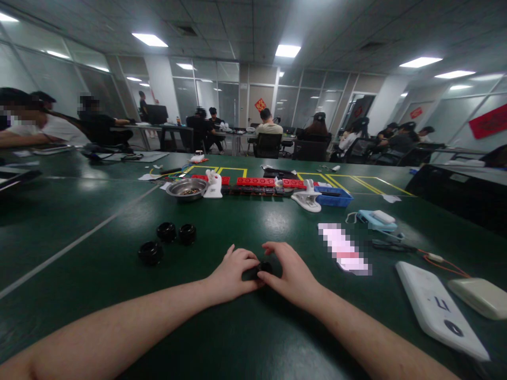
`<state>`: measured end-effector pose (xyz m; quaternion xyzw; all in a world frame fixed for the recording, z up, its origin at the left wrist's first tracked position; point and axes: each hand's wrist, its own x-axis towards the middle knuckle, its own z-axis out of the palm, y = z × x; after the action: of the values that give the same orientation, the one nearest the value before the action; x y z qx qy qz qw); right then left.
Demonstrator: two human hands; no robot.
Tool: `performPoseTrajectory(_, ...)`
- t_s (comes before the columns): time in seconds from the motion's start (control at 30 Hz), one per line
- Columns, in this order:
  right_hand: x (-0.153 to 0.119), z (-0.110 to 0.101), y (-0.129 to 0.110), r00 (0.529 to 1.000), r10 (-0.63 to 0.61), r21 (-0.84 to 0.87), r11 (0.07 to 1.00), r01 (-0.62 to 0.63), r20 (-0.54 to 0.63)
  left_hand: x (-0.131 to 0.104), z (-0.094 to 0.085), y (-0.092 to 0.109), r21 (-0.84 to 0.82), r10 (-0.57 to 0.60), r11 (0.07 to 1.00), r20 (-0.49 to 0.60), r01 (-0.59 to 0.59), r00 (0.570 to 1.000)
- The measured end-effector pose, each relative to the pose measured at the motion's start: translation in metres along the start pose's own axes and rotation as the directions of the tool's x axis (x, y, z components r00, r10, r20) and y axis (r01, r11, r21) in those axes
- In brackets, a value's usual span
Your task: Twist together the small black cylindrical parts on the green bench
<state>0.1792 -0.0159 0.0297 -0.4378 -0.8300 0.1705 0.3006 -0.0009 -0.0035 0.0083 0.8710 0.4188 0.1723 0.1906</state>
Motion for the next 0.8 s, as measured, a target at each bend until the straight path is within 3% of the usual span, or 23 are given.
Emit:
performPoseTrajectory(0.1, 0.0002, 0.0002, -0.0011, 0.999, 0.023, 0.018, 1.000, -0.023, 0.033, 0.0002, 0.0001, -0.0001, -0.001, 0.000, 1.000, 0.003, 0.000, 1.000)
performPoseTrajectory(0.3, -0.0021, -0.0036, -0.0090, 0.991, -0.076, 0.080, 0.994, 0.067, 0.111, 0.0005, 0.0007, -0.0018, -0.002, 0.003, 1.000, 0.008, -0.003, 1.000)
performPoseTrajectory(0.47, -0.0010, 0.0008, -0.0026, 1.000, 0.026, 0.019, 0.999, -0.026, 0.001, -0.0003, -0.0005, 0.0008, -0.004, 0.007, 1.000, -0.002, -0.007, 1.000)
performPoseTrajectory(0.57, -0.0001, 0.0023, -0.0022, 0.997, 0.068, 0.009, 0.998, -0.068, 0.034, 0.0001, -0.0006, 0.0010, -0.006, 0.005, 1.000, 0.004, -0.005, 1.000)
performPoseTrajectory(0.7, -0.0016, -0.0005, -0.0082, 0.991, -0.027, 0.087, 0.996, 0.016, 0.129, 0.0011, 0.0009, -0.0024, -0.005, 0.004, 1.000, 0.011, -0.004, 1.000)
performPoseTrajectory(0.8, -0.0032, -0.0010, -0.0087, 0.989, -0.083, 0.107, 0.992, 0.071, 0.121, 0.0012, 0.0018, -0.0039, 0.009, -0.002, 1.000, 0.011, 0.002, 1.000)
